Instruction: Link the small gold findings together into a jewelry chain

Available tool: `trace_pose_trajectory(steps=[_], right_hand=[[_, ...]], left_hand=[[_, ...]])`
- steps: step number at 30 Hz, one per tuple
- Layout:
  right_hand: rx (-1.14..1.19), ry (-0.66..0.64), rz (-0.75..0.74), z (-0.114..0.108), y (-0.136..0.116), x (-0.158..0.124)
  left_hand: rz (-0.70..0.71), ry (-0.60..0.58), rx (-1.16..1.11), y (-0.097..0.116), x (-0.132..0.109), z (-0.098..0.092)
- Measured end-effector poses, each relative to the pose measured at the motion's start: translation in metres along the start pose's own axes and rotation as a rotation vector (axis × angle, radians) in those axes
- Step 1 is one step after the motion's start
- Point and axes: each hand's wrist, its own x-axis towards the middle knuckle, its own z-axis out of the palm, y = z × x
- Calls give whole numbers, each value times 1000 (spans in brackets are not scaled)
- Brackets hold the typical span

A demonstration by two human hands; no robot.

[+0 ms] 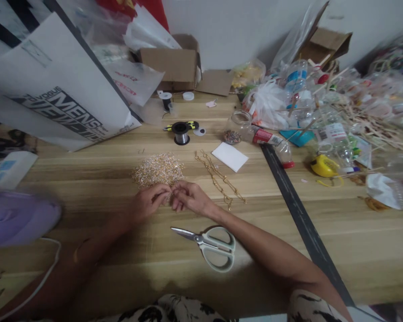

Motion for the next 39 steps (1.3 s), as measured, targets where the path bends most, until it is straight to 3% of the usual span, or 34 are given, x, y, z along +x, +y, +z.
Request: trace_pose_trajectory(steps=[39], right_hand=[[36, -71, 16, 1, -1, 0]], left_hand=[[170, 67, 86, -5, -2, 6]])
